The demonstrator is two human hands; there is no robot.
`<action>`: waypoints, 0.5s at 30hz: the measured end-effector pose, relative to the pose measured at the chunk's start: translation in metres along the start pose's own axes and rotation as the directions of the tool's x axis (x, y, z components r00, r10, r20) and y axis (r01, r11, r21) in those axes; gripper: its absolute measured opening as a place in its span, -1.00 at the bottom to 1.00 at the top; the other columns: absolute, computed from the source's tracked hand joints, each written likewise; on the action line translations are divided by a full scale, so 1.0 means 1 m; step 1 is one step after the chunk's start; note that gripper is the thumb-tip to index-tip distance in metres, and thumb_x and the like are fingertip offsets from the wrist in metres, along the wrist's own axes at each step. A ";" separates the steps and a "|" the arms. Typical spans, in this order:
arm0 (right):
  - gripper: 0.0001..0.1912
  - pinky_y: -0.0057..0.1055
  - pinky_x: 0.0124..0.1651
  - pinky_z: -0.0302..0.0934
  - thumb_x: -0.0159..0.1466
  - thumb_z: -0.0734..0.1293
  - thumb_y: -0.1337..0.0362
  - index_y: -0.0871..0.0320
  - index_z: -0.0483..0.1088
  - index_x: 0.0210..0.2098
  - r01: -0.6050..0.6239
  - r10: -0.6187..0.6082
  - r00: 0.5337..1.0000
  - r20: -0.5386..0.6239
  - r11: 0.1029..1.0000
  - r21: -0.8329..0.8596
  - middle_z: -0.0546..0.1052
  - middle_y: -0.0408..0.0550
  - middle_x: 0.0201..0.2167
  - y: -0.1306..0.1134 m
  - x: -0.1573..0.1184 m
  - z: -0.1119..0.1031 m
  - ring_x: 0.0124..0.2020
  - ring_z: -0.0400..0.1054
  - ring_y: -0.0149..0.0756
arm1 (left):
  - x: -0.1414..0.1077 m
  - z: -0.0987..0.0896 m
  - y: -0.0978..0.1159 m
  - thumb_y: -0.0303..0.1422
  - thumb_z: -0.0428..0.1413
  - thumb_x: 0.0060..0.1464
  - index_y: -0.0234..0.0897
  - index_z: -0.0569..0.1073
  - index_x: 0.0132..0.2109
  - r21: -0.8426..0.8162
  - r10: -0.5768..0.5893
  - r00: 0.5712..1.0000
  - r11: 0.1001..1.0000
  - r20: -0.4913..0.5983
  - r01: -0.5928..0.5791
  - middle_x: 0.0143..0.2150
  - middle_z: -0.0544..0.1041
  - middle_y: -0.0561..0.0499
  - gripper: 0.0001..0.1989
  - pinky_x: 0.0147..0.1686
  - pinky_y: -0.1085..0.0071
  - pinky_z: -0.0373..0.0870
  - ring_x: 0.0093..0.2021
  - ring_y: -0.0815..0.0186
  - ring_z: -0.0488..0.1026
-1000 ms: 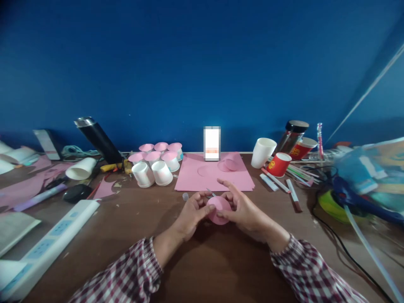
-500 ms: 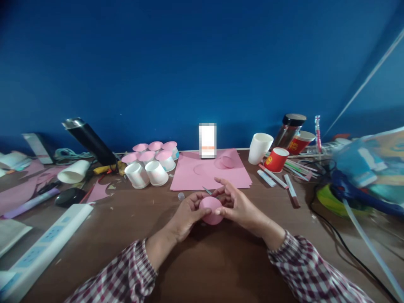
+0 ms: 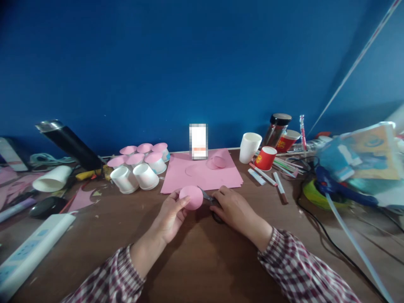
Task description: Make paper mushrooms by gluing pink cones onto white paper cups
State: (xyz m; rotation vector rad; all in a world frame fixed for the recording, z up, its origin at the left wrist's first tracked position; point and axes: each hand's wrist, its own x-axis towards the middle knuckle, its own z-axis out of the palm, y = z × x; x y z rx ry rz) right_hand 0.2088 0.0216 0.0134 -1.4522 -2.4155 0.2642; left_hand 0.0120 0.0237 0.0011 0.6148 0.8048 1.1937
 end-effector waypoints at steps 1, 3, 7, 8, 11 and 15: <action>-0.86 -0.34 -0.26 0.21 0.28 0.24 0.27 0.16 0.39 -0.21 -0.003 0.003 1.000 -0.001 1.000 -0.007 0.42 0.02 -0.27 -0.001 -0.001 -0.001 -0.31 0.34 -0.22 | 0.000 0.000 0.000 -0.37 0.33 -0.21 -0.33 0.37 -0.15 0.002 -0.001 1.000 1.000 -0.011 0.001 -0.28 0.53 0.01 -0.55 -0.29 0.50 0.36 -0.33 0.41 0.46; -0.83 -0.35 -0.24 0.22 0.29 0.22 0.29 0.14 0.39 -0.16 0.000 0.000 1.000 -0.003 1.000 0.003 0.43 0.02 -0.26 -0.003 -0.003 -0.004 -0.28 0.35 -0.22 | 0.000 -0.001 0.001 -0.37 0.33 -0.21 -0.30 0.35 -0.13 -0.009 0.003 1.000 1.000 -0.025 -0.003 -0.26 0.52 0.03 -0.54 -0.30 0.50 0.37 -0.32 0.41 0.46; -0.69 -0.34 -0.20 0.22 0.22 0.31 0.22 0.08 0.37 -0.04 -0.031 0.031 0.999 0.009 0.999 0.026 0.46 0.03 -0.20 -0.003 -0.008 -0.009 -0.22 0.38 -0.17 | 0.001 -0.001 0.004 -0.39 0.32 -0.21 -0.22 0.29 -0.03 -0.037 0.023 0.999 0.999 -0.041 -0.025 -0.19 0.50 0.05 -0.44 -0.27 0.49 0.38 -0.29 0.40 0.47; -0.67 -0.34 -0.20 0.22 0.20 0.32 0.21 0.07 0.37 -0.03 -0.040 0.039 0.999 0.025 0.999 0.033 0.47 0.03 -0.20 -0.002 -0.008 -0.010 -0.21 0.38 -0.16 | 0.001 -0.001 0.004 -0.40 0.32 -0.21 -0.21 0.28 -0.02 -0.041 0.025 0.999 0.999 -0.043 -0.027 -0.19 0.49 0.06 -0.42 -0.27 0.48 0.39 -0.29 0.40 0.47; -0.65 -0.33 -0.17 0.22 0.18 0.33 0.26 0.07 0.37 -0.02 -0.029 0.019 0.994 0.105 0.995 0.092 0.50 0.03 -0.17 0.002 -0.009 -0.013 -0.19 0.40 -0.15 | 0.001 -0.001 0.004 -0.41 0.32 -0.21 -0.23 0.28 -0.01 -0.054 0.029 0.998 0.998 -0.048 -0.031 -0.21 0.49 0.06 -0.41 -0.26 0.46 0.39 -0.30 0.40 0.46; -0.62 -0.33 -0.14 0.21 0.15 0.31 0.36 0.08 0.38 -0.02 -0.037 0.013 0.987 0.158 0.988 0.152 0.52 0.02 -0.15 0.004 -0.010 -0.016 -0.16 0.40 -0.14 | 0.002 -0.002 0.002 -0.42 0.31 -0.18 -0.30 0.30 -0.02 -0.039 0.026 0.999 0.999 -0.027 -0.027 -0.21 0.51 0.00 -0.46 -0.26 0.47 0.39 -0.30 0.40 0.46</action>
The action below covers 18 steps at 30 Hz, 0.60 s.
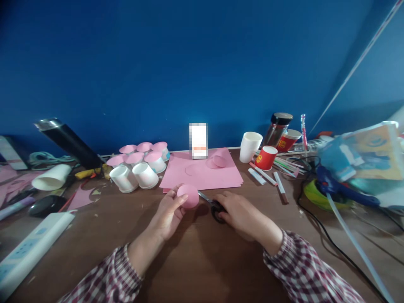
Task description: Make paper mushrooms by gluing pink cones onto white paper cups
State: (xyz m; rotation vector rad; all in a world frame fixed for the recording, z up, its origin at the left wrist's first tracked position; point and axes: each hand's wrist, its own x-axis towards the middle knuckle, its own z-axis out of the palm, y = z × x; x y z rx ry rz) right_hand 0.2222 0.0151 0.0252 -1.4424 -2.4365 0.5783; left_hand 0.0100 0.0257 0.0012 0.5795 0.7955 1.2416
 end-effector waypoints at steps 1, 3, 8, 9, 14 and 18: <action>-0.62 -0.33 -0.14 0.21 0.14 0.31 0.37 0.09 0.39 -0.03 -0.013 0.013 1.000 -0.002 1.000 0.004 0.53 0.03 -0.15 0.000 0.000 0.000 -0.16 0.40 -0.13 | 0.000 0.000 -0.001 -0.42 0.30 -0.17 -0.32 0.32 -0.04 0.013 -0.008 1.000 1.000 0.011 0.008 -0.22 0.51 -0.01 -0.49 -0.26 0.47 0.39 -0.31 0.40 0.46; -0.64 -0.34 -0.16 0.22 0.13 0.30 0.38 0.11 0.41 -0.06 -0.041 0.041 0.999 -0.009 0.999 0.017 0.54 0.04 -0.17 0.000 0.000 0.000 -0.18 0.41 -0.13 | 0.001 -0.001 -0.002 -0.40 0.30 -0.16 -0.35 0.35 -0.09 0.038 -0.026 0.999 0.999 0.018 0.025 -0.25 0.52 -0.03 -0.55 -0.27 0.46 0.38 -0.33 0.39 0.47; -0.61 -0.36 -0.22 0.26 0.10 0.26 0.41 0.15 0.41 -0.06 -0.058 0.049 0.998 0.048 0.977 0.206 0.56 0.00 -0.22 0.010 0.003 -0.008 -0.26 0.43 -0.20 | 0.001 -0.001 -0.001 -0.40 0.31 -0.18 -0.37 0.38 -0.14 0.034 -0.030 1.000 0.999 -0.010 0.030 -0.26 0.54 -0.04 -0.58 -0.25 0.44 0.38 -0.31 0.36 0.48; -0.60 -0.35 -0.22 0.27 0.10 0.25 0.42 0.17 0.40 -0.05 -0.065 0.045 0.996 0.080 0.960 0.273 0.55 0.01 -0.21 0.014 0.003 -0.011 -0.26 0.43 -0.21 | 0.000 -0.001 0.000 -0.40 0.31 -0.18 -0.37 0.38 -0.15 0.026 -0.031 0.999 0.999 -0.013 0.031 -0.27 0.54 -0.03 -0.59 -0.25 0.45 0.37 -0.31 0.37 0.48; -0.53 -0.33 -0.19 0.31 0.06 0.25 0.42 0.24 0.33 0.00 -0.184 0.067 0.969 0.240 0.841 0.508 0.54 0.05 -0.20 0.032 0.002 -0.024 -0.20 0.44 -0.20 | 0.000 0.000 0.001 -0.42 0.32 -0.19 -0.34 0.37 -0.16 0.002 -0.047 0.999 0.999 0.011 0.047 -0.30 0.53 0.02 -0.59 -0.31 0.50 0.37 -0.36 0.42 0.46; -0.47 -0.35 -0.19 0.29 0.02 0.30 0.40 0.26 0.30 0.03 -0.255 0.088 0.944 0.318 0.805 0.535 0.52 0.05 -0.23 0.032 0.003 -0.026 -0.18 0.42 -0.20 | 0.001 0.000 0.000 -0.42 0.32 -0.19 -0.34 0.37 -0.17 0.004 -0.049 0.999 0.999 0.022 0.049 -0.32 0.51 0.02 -0.60 -0.33 0.51 0.36 -0.38 0.43 0.44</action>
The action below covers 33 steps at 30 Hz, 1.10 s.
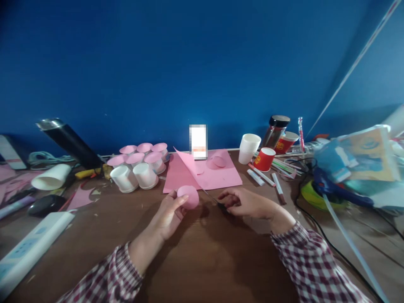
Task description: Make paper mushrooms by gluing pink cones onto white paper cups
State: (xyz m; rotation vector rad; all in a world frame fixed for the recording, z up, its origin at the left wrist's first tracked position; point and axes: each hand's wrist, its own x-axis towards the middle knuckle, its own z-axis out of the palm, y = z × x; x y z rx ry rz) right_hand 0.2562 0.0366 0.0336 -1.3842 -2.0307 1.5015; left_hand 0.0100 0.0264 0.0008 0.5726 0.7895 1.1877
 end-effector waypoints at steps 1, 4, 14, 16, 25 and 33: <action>-0.48 -0.35 -0.19 0.29 0.03 0.31 0.38 0.26 0.30 0.02 -0.014 0.014 1.000 -0.003 1.000 0.005 0.51 0.05 -0.23 -0.001 0.000 0.001 -0.19 0.41 -0.20 | 0.000 0.000 0.000 -0.42 0.31 -0.18 -0.34 0.37 -0.18 0.002 -0.004 1.000 1.000 0.009 0.004 -0.33 0.51 0.02 -0.61 -0.33 0.52 0.36 -0.38 0.43 0.44; -0.51 -0.35 -0.20 0.27 0.05 0.35 0.32 0.25 0.31 -0.01 -0.022 0.022 1.000 0.001 1.000 0.014 0.49 0.02 -0.27 -0.005 0.002 0.006 -0.21 0.40 -0.22 | -0.002 -0.001 -0.001 -0.43 0.31 -0.18 -0.34 0.38 -0.19 0.019 0.005 0.998 1.000 0.055 -0.006 -0.33 0.49 0.02 -0.63 -0.33 0.52 0.34 -0.38 0.44 0.42; -0.66 -0.48 -0.43 0.09 0.05 0.41 0.21 0.14 0.38 -0.17 0.010 -0.008 1.000 0.008 0.937 -0.348 0.50 -0.15 -0.46 -0.022 -0.013 0.023 -0.44 0.37 -0.32 | -0.016 -0.006 -0.003 -0.43 0.33 -0.24 -0.31 0.44 -0.23 0.319 -0.265 0.837 0.941 0.479 0.115 -0.36 0.46 0.02 -0.65 -0.39 0.53 0.29 -0.40 0.41 0.37; -0.67 -0.49 -0.46 0.01 0.00 0.44 0.22 0.08 0.41 -0.22 0.029 -0.040 0.999 -0.013 0.887 -0.462 0.49 -0.19 -0.46 -0.026 -0.016 0.027 -0.45 0.35 -0.34 | -0.016 -0.007 -0.004 -0.42 0.33 -0.24 -0.31 0.44 -0.23 0.332 -0.279 0.823 0.936 0.495 0.118 -0.34 0.46 0.01 -0.65 -0.36 0.52 0.29 -0.38 0.41 0.37; -0.73 -0.45 -0.46 -0.13 -0.05 0.43 0.27 0.06 0.42 -0.31 -0.045 -0.052 0.991 -0.121 0.726 -0.686 0.52 -0.16 -0.44 -0.026 -0.019 0.041 -0.40 0.37 -0.25 | -0.013 -0.007 -0.006 -0.42 0.32 -0.21 -0.31 0.42 -0.25 0.366 -0.256 0.862 0.926 0.438 0.089 -0.35 0.41 0.04 -0.68 -0.31 0.50 0.27 -0.34 0.41 0.34; -0.79 -0.43 -0.34 0.03 0.08 0.29 0.35 0.09 0.43 -0.26 0.011 -0.111 0.987 -0.118 0.773 -0.635 0.55 -0.08 -0.33 -0.017 -0.018 0.024 -0.31 0.39 -0.23 | -0.011 -0.007 -0.009 -0.43 0.32 -0.21 -0.32 0.42 -0.27 0.318 -0.229 0.893 0.942 0.389 0.103 -0.36 0.43 0.05 -0.69 -0.34 0.51 0.28 -0.37 0.42 0.35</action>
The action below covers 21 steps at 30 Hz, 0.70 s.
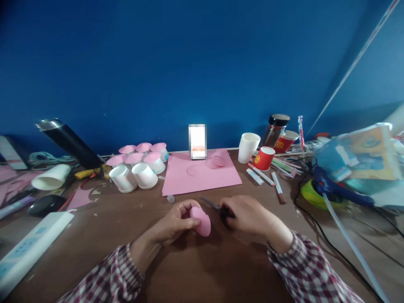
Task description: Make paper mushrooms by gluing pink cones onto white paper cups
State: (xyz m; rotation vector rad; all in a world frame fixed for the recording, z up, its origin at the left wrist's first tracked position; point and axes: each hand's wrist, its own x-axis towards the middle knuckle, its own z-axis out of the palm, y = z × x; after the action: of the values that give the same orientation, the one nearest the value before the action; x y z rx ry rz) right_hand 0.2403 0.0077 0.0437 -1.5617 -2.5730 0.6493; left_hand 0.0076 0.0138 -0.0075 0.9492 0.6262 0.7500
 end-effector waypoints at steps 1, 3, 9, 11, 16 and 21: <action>-0.78 -0.43 -0.34 0.05 0.08 0.27 0.38 0.10 0.42 -0.26 0.003 -0.003 1.000 -0.002 0.999 0.032 0.54 -0.09 -0.35 0.004 0.001 -0.002 -0.33 0.38 -0.25 | 0.001 0.000 0.000 -0.44 0.33 -0.22 -0.32 0.42 -0.27 -0.024 0.003 1.000 1.000 -0.026 -0.004 -0.36 0.43 0.05 -0.68 -0.35 0.52 0.28 -0.37 0.43 0.35; -0.73 -0.43 -0.30 0.10 0.08 0.25 0.43 0.13 0.41 -0.22 0.015 -0.011 0.999 -0.032 0.993 0.116 0.53 -0.08 -0.35 0.010 0.004 -0.004 -0.33 0.37 -0.27 | 0.002 -0.001 0.002 -0.44 0.33 -0.22 -0.32 0.43 -0.27 -0.057 0.009 0.995 0.998 -0.095 -0.015 -0.36 0.44 0.05 -0.68 -0.37 0.52 0.29 -0.39 0.44 0.36; -0.65 -0.39 -0.23 0.23 0.15 0.23 0.42 0.23 0.31 -0.05 0.108 -0.038 0.992 -0.121 0.754 0.648 0.49 0.00 -0.27 0.008 0.028 0.016 -0.29 0.36 -0.31 | 0.007 -0.003 0.008 -0.40 0.31 -0.18 -0.36 0.43 -0.22 -0.166 0.054 0.960 0.981 -0.274 -0.102 -0.37 0.47 0.03 -0.67 -0.40 0.53 0.32 -0.41 0.45 0.39; -0.62 -0.41 -0.31 0.24 0.20 0.27 0.31 0.24 0.27 0.01 0.086 -0.028 0.996 -0.088 0.631 0.771 0.48 -0.01 -0.31 0.001 0.034 0.027 -0.35 0.35 -0.34 | 0.008 -0.002 0.010 -0.39 0.31 -0.18 -0.36 0.43 -0.20 -0.202 0.047 0.952 0.973 -0.303 -0.112 -0.36 0.49 0.01 -0.65 -0.40 0.52 0.34 -0.41 0.43 0.40; -0.52 -0.40 -0.25 0.24 0.18 0.36 0.14 0.23 0.30 0.03 0.085 0.006 0.995 -0.103 0.514 0.853 0.46 0.01 -0.25 -0.009 0.036 0.035 -0.28 0.32 -0.32 | 0.009 -0.001 0.012 -0.36 0.31 -0.17 -0.35 0.43 -0.18 -0.202 0.079 0.919 0.965 -0.386 -0.167 -0.35 0.52 0.00 -0.64 -0.39 0.51 0.35 -0.41 0.42 0.43; -0.55 -0.40 -0.23 0.21 0.20 0.34 0.08 0.22 0.36 -0.01 0.182 -0.147 0.981 -0.124 0.509 0.841 0.43 -0.05 -0.31 -0.016 0.034 0.037 -0.31 0.28 -0.34 | 0.010 -0.002 0.011 -0.36 0.30 -0.16 -0.37 0.42 -0.16 -0.201 0.111 0.890 0.955 -0.443 -0.219 -0.33 0.53 -0.03 -0.62 -0.32 0.47 0.37 -0.38 0.39 0.45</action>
State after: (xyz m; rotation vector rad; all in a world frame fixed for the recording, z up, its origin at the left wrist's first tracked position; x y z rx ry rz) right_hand 0.2006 0.0187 0.0112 -0.9244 -1.7721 1.5250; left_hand 0.0089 0.0268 0.0000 0.6125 0.8180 1.1809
